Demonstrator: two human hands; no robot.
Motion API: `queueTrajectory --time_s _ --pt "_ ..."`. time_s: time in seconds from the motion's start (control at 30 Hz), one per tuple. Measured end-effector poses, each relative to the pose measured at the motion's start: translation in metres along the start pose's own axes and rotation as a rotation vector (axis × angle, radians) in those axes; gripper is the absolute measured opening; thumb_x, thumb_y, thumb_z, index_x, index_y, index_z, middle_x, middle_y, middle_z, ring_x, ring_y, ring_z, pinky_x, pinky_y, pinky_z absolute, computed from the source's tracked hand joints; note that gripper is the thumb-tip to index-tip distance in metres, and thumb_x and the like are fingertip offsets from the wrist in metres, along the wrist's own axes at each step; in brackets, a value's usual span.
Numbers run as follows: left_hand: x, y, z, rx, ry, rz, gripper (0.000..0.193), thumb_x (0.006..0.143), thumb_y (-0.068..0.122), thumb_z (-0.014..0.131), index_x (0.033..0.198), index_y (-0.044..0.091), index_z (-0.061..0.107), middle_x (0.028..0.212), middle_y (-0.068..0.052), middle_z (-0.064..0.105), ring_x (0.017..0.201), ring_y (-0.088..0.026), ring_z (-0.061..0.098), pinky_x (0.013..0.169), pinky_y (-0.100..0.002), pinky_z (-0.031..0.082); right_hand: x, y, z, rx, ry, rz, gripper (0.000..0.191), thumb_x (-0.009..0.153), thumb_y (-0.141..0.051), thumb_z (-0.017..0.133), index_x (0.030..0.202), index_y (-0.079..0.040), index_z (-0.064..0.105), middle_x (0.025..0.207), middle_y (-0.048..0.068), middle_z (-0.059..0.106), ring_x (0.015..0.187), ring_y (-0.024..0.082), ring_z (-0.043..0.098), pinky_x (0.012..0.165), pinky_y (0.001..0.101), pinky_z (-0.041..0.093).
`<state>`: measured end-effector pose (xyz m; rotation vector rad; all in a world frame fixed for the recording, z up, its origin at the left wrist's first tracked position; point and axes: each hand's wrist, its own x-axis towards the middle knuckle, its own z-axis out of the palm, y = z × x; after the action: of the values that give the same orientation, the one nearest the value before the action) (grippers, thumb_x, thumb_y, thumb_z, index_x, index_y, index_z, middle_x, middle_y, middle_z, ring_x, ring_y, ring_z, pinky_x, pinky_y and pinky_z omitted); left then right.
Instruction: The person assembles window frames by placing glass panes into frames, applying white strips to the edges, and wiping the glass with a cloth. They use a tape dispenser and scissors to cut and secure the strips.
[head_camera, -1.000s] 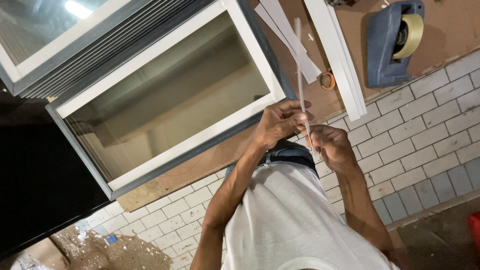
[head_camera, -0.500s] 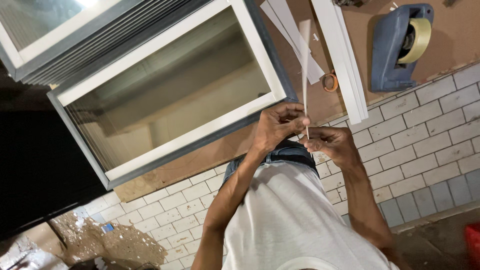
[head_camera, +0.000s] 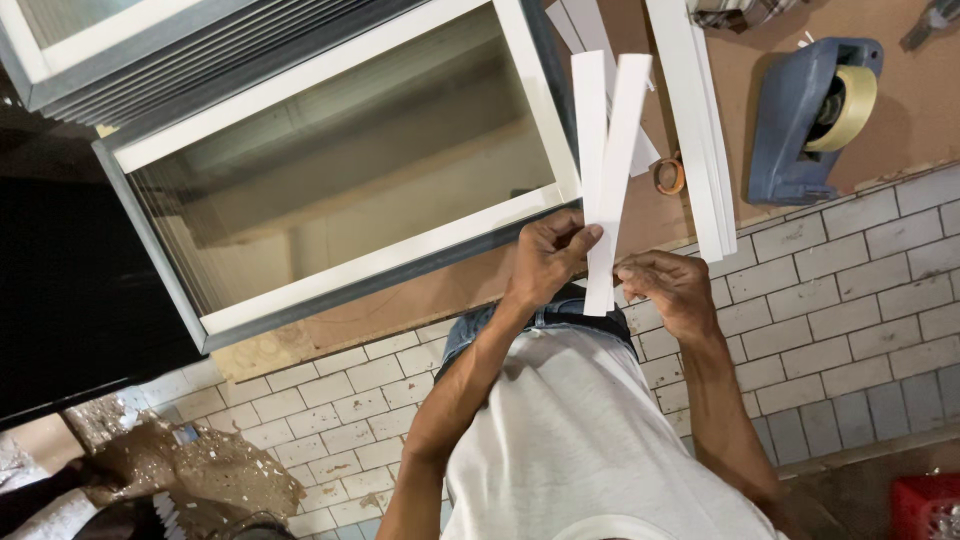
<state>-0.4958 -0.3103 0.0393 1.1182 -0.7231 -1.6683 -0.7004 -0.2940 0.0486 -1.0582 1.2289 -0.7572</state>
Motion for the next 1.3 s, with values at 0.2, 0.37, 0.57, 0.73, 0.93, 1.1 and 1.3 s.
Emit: queueTrajectory --time_s 0.2,0.37,0.57,0.73,0.93,1.1,1.3 --pt "-0.002 0.000 0.005 0.258 0.017 0.058 0.015 0.097 0.012 0.074 0.096 -0.003 0.073 0.076 -0.005 0.072 0.064 -0.007 0.063 0.055 -0.023 0.052 0.021 -0.013 0.028 0.144 0.167 -0.175 0.019 0.092 -0.008 0.071 0.109 -0.001 0.071 0.095 0.008 0.076 0.086 0.012 0.076 0.079 0.0257 0.067" --pt "-0.005 0.003 -0.006 0.197 0.106 0.070 0.015 0.099 0.013 0.071 0.100 -0.002 0.070 0.082 -0.004 0.073 0.071 -0.007 0.064 0.062 -0.023 0.055 0.050 0.007 0.012 0.128 0.311 -0.200 0.019 0.097 -0.008 0.076 0.111 0.005 0.074 0.093 0.012 0.075 0.082 0.013 0.071 0.074 0.0241 0.059" --pt "-0.015 0.021 -0.057 0.138 0.359 0.263 0.035 0.094 0.002 0.074 0.127 -0.001 0.064 0.097 -0.004 0.069 0.089 -0.007 0.064 0.081 -0.023 0.056 0.115 0.078 -0.005 -0.356 0.293 -0.108 0.033 0.093 -0.020 0.082 0.113 0.004 0.072 0.097 0.013 0.075 0.081 0.015 0.071 0.070 0.0260 0.059" --pt "-0.053 0.052 -0.146 0.155 0.668 0.403 0.044 0.091 0.002 0.069 0.134 0.004 0.061 0.096 0.001 0.073 0.089 -0.005 0.069 0.082 -0.022 0.060 0.129 0.090 0.002 -0.757 0.072 -0.473 0.049 0.089 -0.020 0.085 0.132 -0.002 0.071 0.108 0.014 0.076 0.090 0.022 0.073 0.087 0.0350 0.058" --pt "-0.105 0.088 -0.267 0.289 1.142 0.353 0.037 0.099 0.008 0.073 0.135 0.003 0.072 0.082 -0.001 0.058 0.072 -0.008 0.049 0.061 -0.022 0.043 0.112 -0.004 0.018 -0.813 0.302 -0.349 0.028 0.094 0.001 0.075 0.122 -0.001 0.075 0.113 0.012 0.077 0.104 0.022 0.073 0.091 0.0343 0.058" --pt "-0.134 0.106 -0.329 0.240 1.140 0.410 0.040 0.092 0.010 0.077 0.131 0.002 0.071 0.091 -0.003 0.069 0.080 -0.008 0.059 0.070 -0.022 0.051 0.096 -0.078 0.089 -0.571 0.204 -0.560 0.018 0.100 0.006 0.068 0.118 0.006 0.068 0.109 0.019 0.074 0.097 0.018 0.073 0.085 0.0245 0.058" --pt "-0.146 0.113 -0.355 -0.060 0.863 0.508 0.037 0.093 0.009 0.074 0.128 -0.003 0.069 0.105 -0.005 0.076 0.090 -0.008 0.069 0.081 -0.022 0.058 0.107 -0.108 0.262 -0.106 -0.198 -0.331 0.037 0.093 -0.009 0.077 0.125 0.008 0.068 0.111 0.020 0.074 0.091 0.020 0.072 0.082 0.0308 0.062"
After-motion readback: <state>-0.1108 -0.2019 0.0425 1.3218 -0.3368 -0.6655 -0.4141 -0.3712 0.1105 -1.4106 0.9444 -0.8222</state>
